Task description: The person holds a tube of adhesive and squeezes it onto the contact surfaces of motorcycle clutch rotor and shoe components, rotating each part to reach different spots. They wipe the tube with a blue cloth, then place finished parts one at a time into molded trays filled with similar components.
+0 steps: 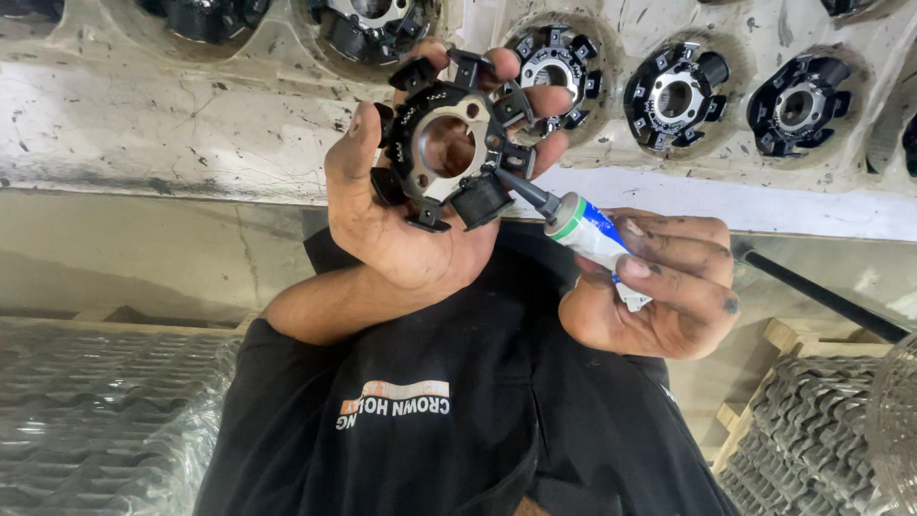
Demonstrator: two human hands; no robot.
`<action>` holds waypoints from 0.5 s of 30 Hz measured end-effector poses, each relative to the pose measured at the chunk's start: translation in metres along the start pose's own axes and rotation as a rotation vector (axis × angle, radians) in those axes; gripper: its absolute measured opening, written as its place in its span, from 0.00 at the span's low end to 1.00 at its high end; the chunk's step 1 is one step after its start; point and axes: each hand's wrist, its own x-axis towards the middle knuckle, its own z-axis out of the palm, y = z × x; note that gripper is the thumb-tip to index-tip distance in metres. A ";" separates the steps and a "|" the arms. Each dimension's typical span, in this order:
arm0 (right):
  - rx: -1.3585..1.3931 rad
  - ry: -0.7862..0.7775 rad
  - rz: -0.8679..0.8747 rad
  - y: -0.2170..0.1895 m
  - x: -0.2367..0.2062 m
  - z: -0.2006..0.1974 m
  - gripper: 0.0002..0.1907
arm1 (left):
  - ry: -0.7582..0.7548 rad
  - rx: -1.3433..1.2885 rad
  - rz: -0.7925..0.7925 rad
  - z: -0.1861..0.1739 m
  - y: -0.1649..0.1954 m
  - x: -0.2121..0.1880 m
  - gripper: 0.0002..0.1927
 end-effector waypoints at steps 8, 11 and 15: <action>0.043 0.010 0.088 -0.002 -0.003 -0.001 0.20 | 0.022 -0.016 -0.047 -0.001 0.002 0.003 0.25; 0.041 -0.038 0.108 -0.001 0.000 -0.005 0.18 | 0.032 -0.032 -0.080 -0.002 0.002 0.005 0.25; 0.041 -0.084 0.099 0.005 0.003 -0.010 0.17 | 0.035 -0.028 -0.109 -0.004 0.001 0.008 0.26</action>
